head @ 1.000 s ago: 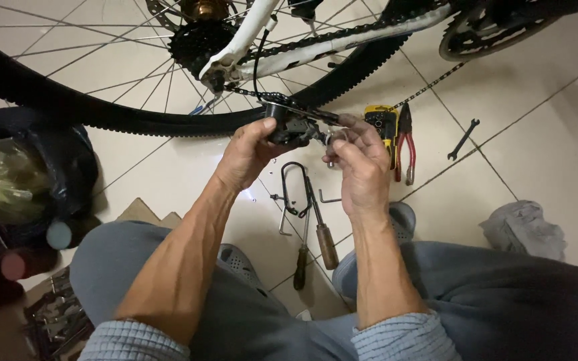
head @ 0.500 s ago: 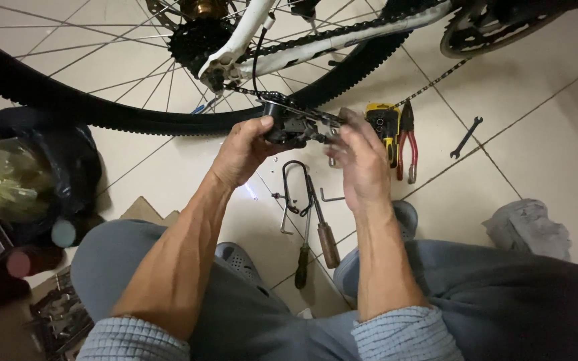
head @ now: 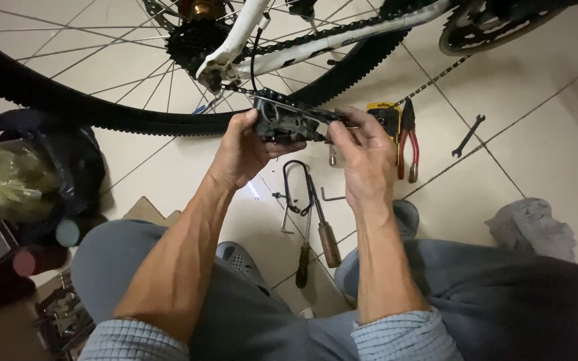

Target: The person sits on the floor and works on a bicycle derailleur, using an Allen key to tighten screws and adjust the mechanism. They handle the derailleur, chain, and various tools laid out on the floor.

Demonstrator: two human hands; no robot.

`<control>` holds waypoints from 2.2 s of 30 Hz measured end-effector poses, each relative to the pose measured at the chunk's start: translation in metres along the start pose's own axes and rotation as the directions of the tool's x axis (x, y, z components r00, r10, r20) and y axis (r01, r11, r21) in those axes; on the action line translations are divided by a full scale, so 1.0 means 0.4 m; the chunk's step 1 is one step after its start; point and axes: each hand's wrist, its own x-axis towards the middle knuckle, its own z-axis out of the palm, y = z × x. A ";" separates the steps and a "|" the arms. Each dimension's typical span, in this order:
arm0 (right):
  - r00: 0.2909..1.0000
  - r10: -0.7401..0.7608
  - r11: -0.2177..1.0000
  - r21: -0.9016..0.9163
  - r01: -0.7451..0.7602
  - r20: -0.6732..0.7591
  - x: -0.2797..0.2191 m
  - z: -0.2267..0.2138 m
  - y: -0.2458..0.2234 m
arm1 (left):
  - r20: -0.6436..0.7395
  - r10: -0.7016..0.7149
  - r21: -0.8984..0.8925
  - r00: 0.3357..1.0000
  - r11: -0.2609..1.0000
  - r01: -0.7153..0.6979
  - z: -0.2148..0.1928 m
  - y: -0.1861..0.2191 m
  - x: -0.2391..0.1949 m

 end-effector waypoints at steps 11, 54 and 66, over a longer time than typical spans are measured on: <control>0.999 -0.028 0.981 -0.191 0.031 0.020 -0.014 0.016 -0.041 | -0.053 -0.064 -0.050 0.997 0.997 0.061 -0.006 0.011 0.000; 0.884 -0.367 0.624 -0.628 0.465 0.291 -0.065 0.060 0.049 | -0.257 0.145 0.362 0.955 0.931 -0.044 0.051 0.026 -0.069; 0.995 0.074 0.859 -0.510 -0.032 0.063 -0.053 0.076 0.068 | -0.216 0.216 0.716 0.952 0.698 0.004 -0.040 -0.017 -0.034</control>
